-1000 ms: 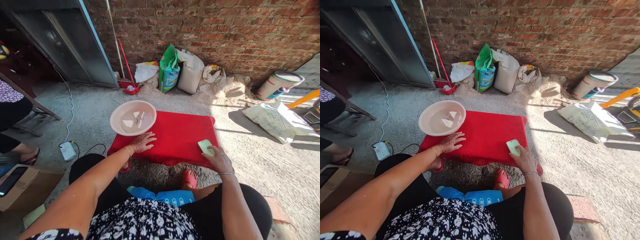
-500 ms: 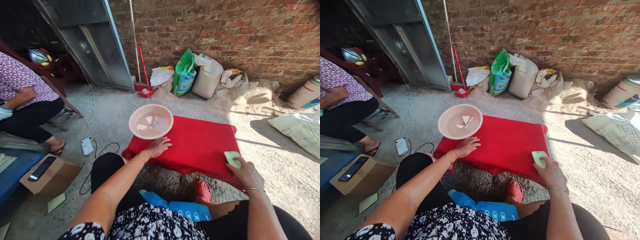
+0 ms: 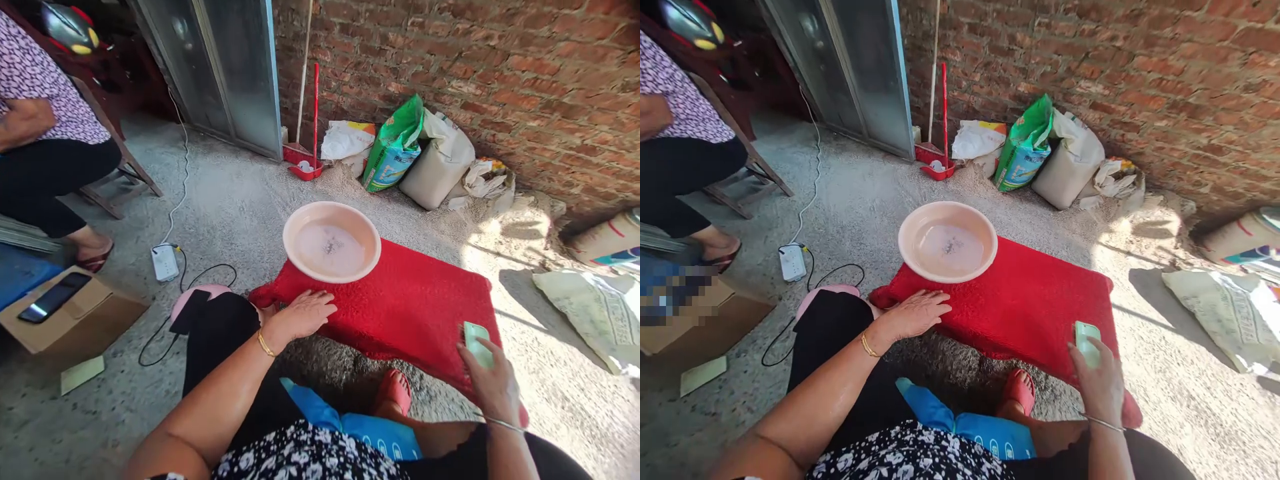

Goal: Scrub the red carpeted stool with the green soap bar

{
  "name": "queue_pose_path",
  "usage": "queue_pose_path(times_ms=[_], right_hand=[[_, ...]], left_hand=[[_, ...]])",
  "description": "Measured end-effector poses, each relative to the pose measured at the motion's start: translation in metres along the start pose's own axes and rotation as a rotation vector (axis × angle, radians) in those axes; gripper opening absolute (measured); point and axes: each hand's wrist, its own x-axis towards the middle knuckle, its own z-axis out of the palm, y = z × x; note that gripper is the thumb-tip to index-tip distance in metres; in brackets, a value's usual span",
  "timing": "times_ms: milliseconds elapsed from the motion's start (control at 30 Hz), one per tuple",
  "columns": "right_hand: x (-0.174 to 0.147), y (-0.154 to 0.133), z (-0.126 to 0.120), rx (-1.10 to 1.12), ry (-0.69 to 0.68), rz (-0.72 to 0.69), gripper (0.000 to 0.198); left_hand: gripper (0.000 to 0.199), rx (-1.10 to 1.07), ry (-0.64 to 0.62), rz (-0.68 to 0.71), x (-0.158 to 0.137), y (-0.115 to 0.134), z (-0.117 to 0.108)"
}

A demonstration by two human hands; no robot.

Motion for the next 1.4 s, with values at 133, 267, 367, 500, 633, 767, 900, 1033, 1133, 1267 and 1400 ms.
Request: queue_pose_path(times_ms=[133,267,367,500,633,767,900,1033,1133,1267,1400], right_hand=[[-0.053,-0.095,0.028,0.205,-0.128,-0.358,0.051],[-0.094,-0.182,0.060,0.123,-0.253,-0.728,0.039],[-0.098,-0.212,0.068,-0.041,-0.217,-0.857,0.041],[-0.081,-0.187,0.058,-0.149,-0.210,-0.768,0.042],[-0.063,-0.136,0.035,-0.292,-0.192,-0.458,0.041],[-0.064,-0.137,0.025,-0.279,-0.128,-0.358,0.041],[-0.080,-0.192,0.046,-0.076,-0.142,-0.631,0.041],[-0.079,-0.224,0.066,-0.041,-0.245,-0.800,0.041],[-0.060,-0.197,0.063,-0.062,-0.233,-0.710,0.040],[-0.029,-0.141,0.056,-0.128,-0.177,-0.455,0.051],[-0.032,-0.147,0.061,0.009,-0.267,-0.561,0.058]], left_hand=[[0.021,-0.024,0.006,-0.086,-0.004,-0.004,-0.010],[0.023,-0.036,-0.066,-0.217,-0.007,-0.009,-0.025],[0.025,-0.044,-0.096,-0.369,-0.009,-0.013,-0.037],[0.021,-0.052,-0.104,-0.405,-0.010,-0.013,-0.043],[0.019,-0.066,-0.103,-0.388,-0.012,-0.012,-0.044],[0.020,-0.073,-0.108,-0.372,-0.012,-0.016,-0.041],[0.022,-0.055,-0.110,-0.351,-0.009,-0.024,-0.034],[0.026,-0.031,-0.121,-0.351,-0.007,-0.025,-0.033],[0.026,-0.013,-0.141,-0.374,-0.008,-0.019,-0.037],[0.025,-0.006,-0.170,-0.409,-0.007,-0.012,-0.041],[0.024,-0.009,-0.211,-0.445,-0.001,-0.012,-0.039]])
